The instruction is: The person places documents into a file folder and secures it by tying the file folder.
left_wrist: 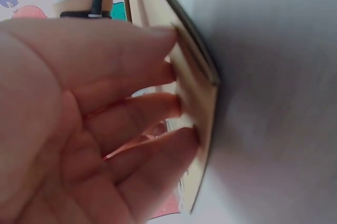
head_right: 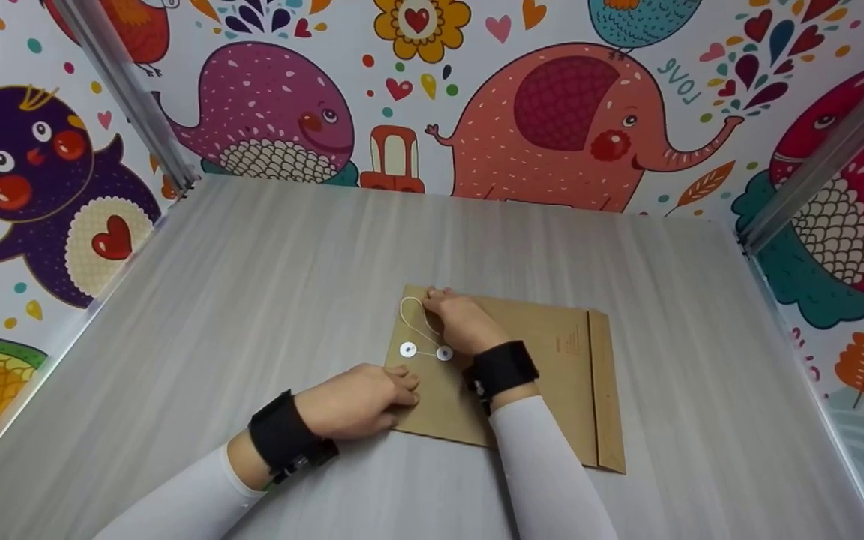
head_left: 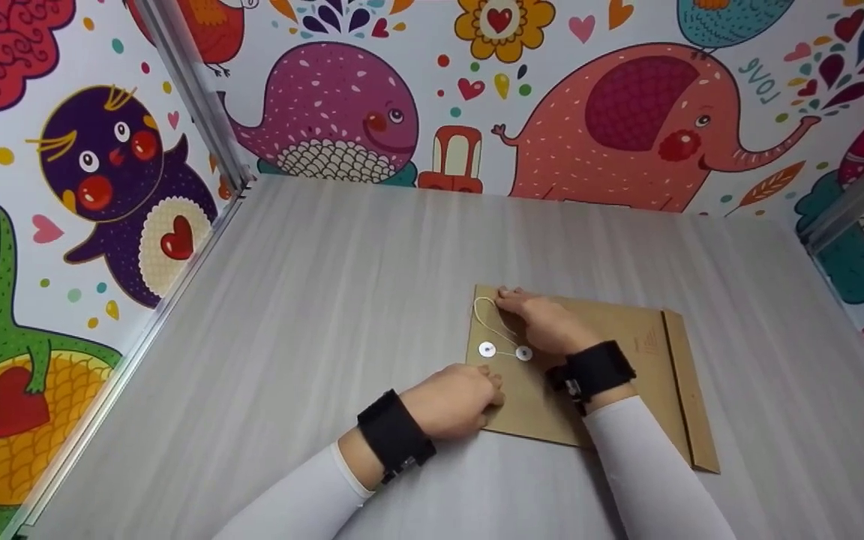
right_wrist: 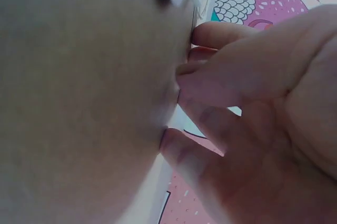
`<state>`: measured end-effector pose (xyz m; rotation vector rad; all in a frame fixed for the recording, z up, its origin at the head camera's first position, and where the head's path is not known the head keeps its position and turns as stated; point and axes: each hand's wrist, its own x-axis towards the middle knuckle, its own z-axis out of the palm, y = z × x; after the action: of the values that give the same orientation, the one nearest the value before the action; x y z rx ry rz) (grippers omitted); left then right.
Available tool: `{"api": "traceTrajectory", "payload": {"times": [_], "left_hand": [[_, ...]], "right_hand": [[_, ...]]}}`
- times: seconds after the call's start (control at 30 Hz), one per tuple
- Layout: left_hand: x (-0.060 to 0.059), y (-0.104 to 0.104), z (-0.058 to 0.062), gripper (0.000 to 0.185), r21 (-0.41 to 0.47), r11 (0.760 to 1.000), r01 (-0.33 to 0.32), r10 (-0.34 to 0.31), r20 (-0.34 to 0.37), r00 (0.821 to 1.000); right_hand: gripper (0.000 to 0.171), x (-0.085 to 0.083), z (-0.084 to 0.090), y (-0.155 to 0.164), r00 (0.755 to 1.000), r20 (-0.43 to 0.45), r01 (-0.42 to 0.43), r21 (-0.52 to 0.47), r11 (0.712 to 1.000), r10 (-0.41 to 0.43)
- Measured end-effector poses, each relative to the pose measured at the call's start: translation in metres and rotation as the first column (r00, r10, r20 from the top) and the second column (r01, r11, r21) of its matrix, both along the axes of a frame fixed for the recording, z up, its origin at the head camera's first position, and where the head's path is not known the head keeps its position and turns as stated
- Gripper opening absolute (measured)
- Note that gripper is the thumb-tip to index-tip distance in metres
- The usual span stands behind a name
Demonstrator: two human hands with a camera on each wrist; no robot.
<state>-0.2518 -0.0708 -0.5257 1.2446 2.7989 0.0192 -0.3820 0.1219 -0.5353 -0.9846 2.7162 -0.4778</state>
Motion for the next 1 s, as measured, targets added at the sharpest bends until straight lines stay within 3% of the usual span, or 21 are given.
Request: {"api": "traceTrajectory", "payload": {"times": [0.1,0.2,0.27,0.33,0.4,0.47,0.53,0.6,0.8,1.0], "left_hand": [[-0.007,-0.002,0.003,0.014,0.017,1.000,0.024,-0.025,0.016,1.000],[-0.020,-0.008,0.009,0.013,0.093,0.995,0.029,-0.041,0.123,0.992],[-0.032,-0.014,0.012,0.016,0.162,0.987,-0.005,-0.032,0.227,0.973],[-0.045,-0.020,0.012,0.020,0.229,0.970,-0.086,0.014,0.299,0.954],[-0.059,-0.024,0.011,0.022,0.272,0.946,-0.178,0.098,0.284,0.954],[-0.074,-0.027,0.008,0.022,0.296,0.922,-0.248,0.193,0.204,0.960],[-0.086,-0.028,0.005,0.021,0.307,0.907,-0.290,0.269,0.111,0.957],[-0.096,-0.028,0.002,0.020,0.315,0.897,-0.310,0.303,0.071,0.950],[-0.109,-0.030,-0.006,0.021,0.280,0.898,-0.341,0.307,0.157,0.939],[-0.111,-0.025,-0.007,0.018,0.266,0.877,-0.401,0.368,0.167,0.915]], "right_hand": [[0.054,-0.002,0.001,0.002,0.999,-0.035,-0.028,-0.004,1.000,0.027],[0.051,-0.005,0.001,0.001,0.998,-0.044,-0.038,-0.016,0.999,0.037],[0.050,-0.006,-0.001,-0.002,0.998,-0.047,-0.051,-0.015,0.999,0.051],[0.051,-0.007,-0.002,-0.004,0.998,-0.027,-0.056,-0.008,0.998,0.056],[0.054,-0.007,-0.003,-0.005,0.999,0.001,-0.052,-0.003,0.999,0.052],[0.056,-0.008,-0.004,-0.006,0.999,0.017,-0.043,-0.005,0.999,0.043],[0.059,-0.010,-0.003,-0.006,0.999,0.041,-0.032,-0.014,0.999,0.033],[0.061,-0.012,-0.001,-0.008,0.998,0.057,-0.032,-0.022,0.999,0.033],[0.066,-0.011,-0.001,-0.011,0.995,0.081,-0.052,-0.034,0.998,0.055],[0.066,-0.007,0.000,-0.002,0.996,0.082,-0.020,-0.045,0.999,0.024]]}}
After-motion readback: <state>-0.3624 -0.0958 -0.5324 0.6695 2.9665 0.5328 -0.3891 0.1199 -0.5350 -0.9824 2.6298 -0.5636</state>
